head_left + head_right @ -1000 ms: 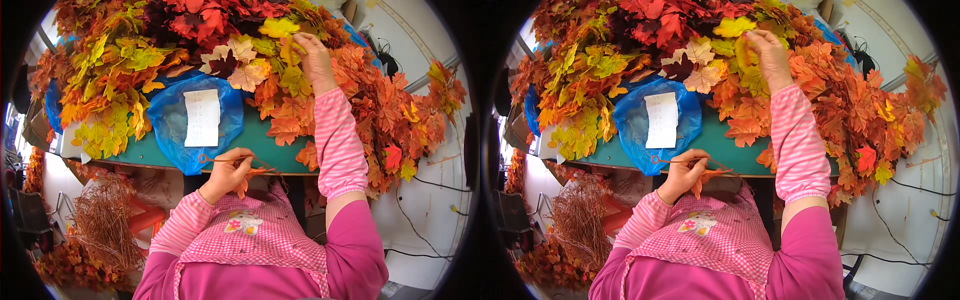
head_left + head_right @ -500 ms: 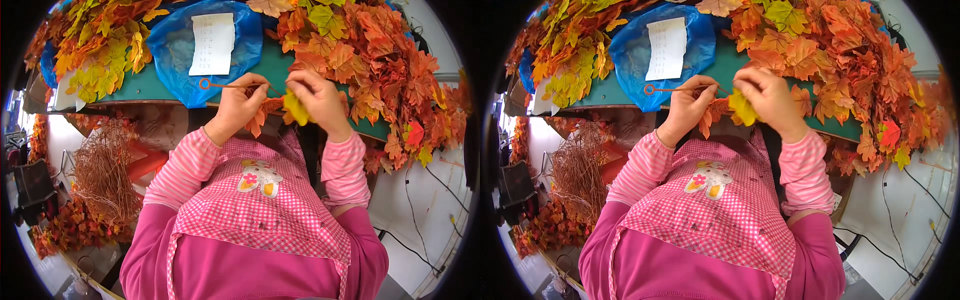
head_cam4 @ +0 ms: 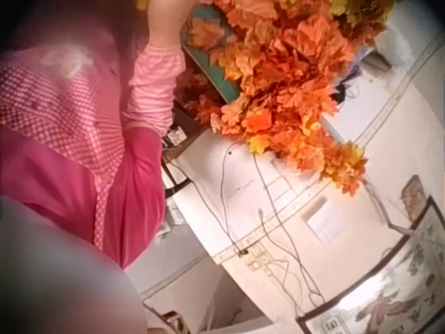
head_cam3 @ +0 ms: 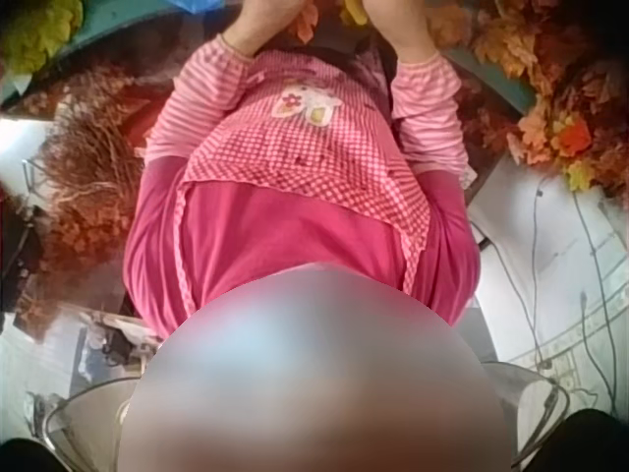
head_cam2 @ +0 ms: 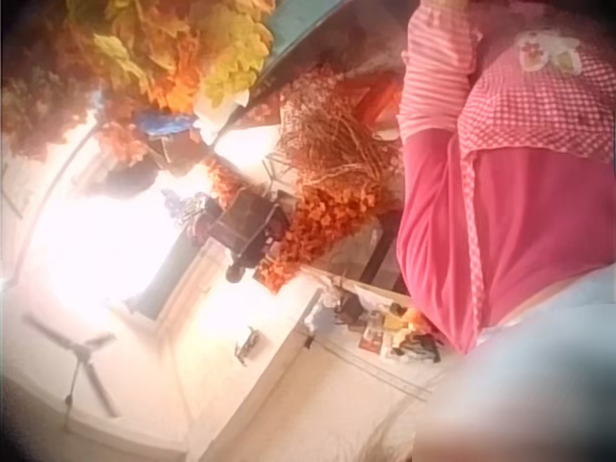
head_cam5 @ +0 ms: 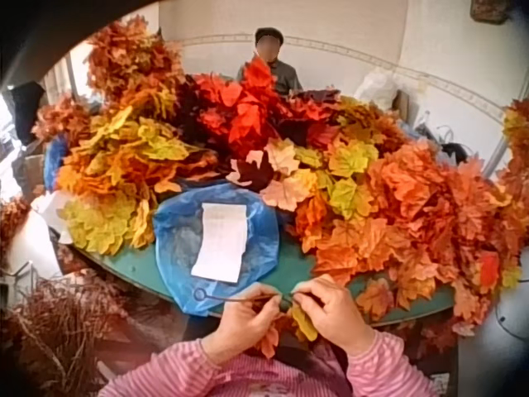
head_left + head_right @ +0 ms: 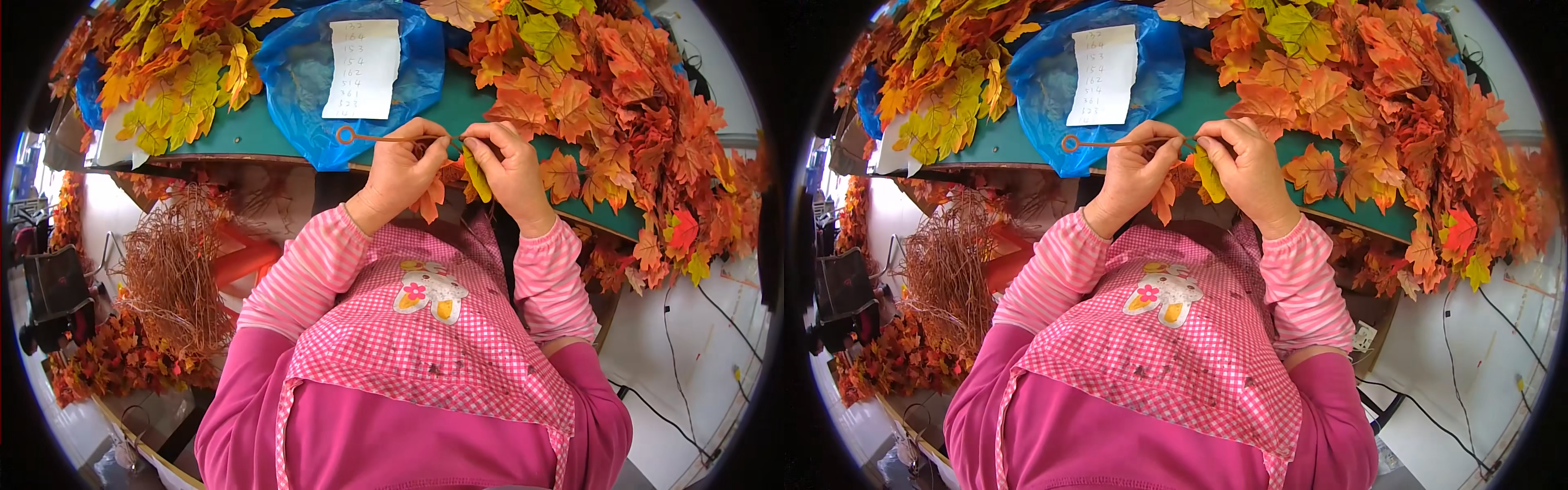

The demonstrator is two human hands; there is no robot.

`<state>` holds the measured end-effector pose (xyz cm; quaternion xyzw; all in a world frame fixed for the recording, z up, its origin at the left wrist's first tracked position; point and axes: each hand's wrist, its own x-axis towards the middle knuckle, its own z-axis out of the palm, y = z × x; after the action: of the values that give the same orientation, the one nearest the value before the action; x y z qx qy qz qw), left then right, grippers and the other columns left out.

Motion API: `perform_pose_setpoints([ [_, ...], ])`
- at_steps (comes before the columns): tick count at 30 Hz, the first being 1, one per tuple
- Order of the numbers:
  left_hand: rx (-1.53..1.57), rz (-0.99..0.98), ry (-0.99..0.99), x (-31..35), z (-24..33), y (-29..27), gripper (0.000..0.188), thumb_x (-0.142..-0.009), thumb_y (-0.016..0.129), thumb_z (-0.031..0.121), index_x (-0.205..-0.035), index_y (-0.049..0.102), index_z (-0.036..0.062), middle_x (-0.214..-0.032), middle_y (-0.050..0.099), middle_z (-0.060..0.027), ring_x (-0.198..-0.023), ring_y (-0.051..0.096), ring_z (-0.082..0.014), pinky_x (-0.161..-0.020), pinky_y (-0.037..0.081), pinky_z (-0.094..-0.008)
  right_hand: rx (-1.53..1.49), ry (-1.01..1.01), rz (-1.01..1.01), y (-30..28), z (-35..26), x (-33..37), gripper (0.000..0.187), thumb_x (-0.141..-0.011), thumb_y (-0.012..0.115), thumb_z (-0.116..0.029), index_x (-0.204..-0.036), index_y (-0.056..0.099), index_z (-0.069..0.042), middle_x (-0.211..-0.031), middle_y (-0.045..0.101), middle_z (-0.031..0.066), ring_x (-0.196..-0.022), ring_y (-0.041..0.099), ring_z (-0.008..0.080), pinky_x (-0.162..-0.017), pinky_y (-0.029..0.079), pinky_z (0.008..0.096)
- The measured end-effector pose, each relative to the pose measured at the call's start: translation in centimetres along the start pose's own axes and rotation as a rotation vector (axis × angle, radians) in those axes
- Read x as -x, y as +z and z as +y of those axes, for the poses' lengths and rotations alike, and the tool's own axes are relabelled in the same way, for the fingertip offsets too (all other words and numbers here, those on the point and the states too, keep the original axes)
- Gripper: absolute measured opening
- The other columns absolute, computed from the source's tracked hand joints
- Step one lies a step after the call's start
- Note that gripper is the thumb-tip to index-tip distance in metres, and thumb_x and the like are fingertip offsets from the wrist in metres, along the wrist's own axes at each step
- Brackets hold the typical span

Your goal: Assemble individual artificial maple leaves onto a plastic stem.

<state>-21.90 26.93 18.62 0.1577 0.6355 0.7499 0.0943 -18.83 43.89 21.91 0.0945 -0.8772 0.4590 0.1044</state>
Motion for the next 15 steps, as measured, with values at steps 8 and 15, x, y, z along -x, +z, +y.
perform_pose_setpoints([
  [8, 0.004, -0.012, -0.045, 0.07, 0.36, -0.12, 0.01, -0.092, 0.058, 0.008, -0.095, 0.056, -0.0009, -0.072, 0.062, -0.0075, -0.044, 0.058, -0.0095, -0.04, 0.044, -0.0209, 0.123, -0.011, 0.02, -0.22, -0.18, -0.11, 0.009, -0.089, 0.062, -0.006, -0.096, 0.064, -0.002, -0.088, 0.06, 0.0052, -0.078, 0.059, 0.0141, -0.07, 0.046, 0.0247],
  [15, 0.021, -0.025, -0.112, 0.2, 0.38, -0.12, 0.009, -0.091, 0.058, 0.007, -0.095, 0.056, -0.0011, -0.072, 0.062, -0.0079, -0.045, 0.058, -0.0094, -0.041, 0.045, -0.0214, 0.311, -0.256, 0.002, -0.66, -0.54, -0.51, 0.008, -0.085, 0.064, -0.005, -0.093, 0.063, -0.003, -0.083, 0.059, 0.0072, -0.08, 0.058, 0.022, -0.071, 0.046, 0.0302],
])
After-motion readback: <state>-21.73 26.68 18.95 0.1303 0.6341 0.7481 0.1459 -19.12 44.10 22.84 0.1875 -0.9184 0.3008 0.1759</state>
